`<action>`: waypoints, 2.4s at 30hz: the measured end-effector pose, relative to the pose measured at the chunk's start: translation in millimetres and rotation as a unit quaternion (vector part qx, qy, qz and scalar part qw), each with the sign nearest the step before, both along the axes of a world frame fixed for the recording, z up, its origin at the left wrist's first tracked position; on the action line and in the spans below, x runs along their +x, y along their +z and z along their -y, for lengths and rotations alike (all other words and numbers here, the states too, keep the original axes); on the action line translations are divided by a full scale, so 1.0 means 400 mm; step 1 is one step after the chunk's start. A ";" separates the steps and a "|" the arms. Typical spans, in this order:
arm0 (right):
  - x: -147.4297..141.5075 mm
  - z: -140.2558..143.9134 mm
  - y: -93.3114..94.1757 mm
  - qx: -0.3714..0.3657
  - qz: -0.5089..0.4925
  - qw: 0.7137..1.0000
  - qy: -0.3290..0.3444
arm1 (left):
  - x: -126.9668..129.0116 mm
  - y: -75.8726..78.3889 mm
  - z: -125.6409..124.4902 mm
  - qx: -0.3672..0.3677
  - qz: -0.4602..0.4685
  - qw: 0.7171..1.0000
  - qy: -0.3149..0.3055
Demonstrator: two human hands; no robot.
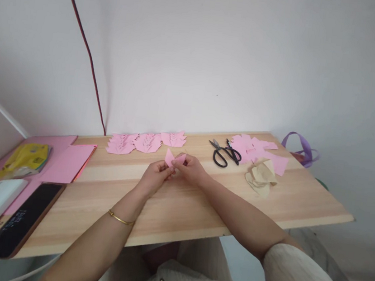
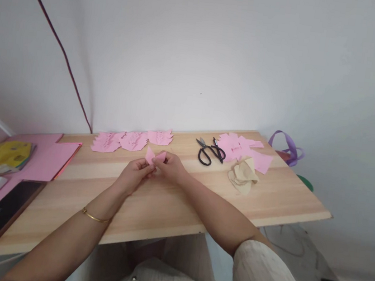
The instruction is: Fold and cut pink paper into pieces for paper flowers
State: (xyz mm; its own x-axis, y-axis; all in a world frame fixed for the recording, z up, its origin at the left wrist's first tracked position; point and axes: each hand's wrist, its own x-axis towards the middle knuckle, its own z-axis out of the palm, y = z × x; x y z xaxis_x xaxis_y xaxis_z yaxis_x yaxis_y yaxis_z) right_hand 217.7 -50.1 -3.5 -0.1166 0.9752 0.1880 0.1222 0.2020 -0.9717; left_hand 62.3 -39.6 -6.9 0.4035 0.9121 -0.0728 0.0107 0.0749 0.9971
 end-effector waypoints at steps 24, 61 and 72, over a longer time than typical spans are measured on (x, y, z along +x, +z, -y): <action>-0.002 0.005 0.005 -0.023 -0.021 0.999 0.005 | -0.013 -0.005 -0.002 0.022 -0.038 0.998 -0.035; 0.002 0.000 0.011 -0.014 -0.041 0.998 0.047 | -0.011 0.016 -0.004 0.061 -0.049 0.997 0.011; 0.008 -0.002 0.007 -0.074 -0.109 0.988 0.080 | -0.011 0.013 -0.005 0.023 0.001 1.000 -0.016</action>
State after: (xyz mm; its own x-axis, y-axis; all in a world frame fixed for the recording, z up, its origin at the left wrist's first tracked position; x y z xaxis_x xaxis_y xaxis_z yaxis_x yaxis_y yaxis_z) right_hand 220.8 -49.3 -0.7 -0.2442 0.9661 0.0834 -0.1153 0.0565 -0.9917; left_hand 58.1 -37.6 -1.7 0.4320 0.9014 -0.0300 0.0100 0.0285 0.9995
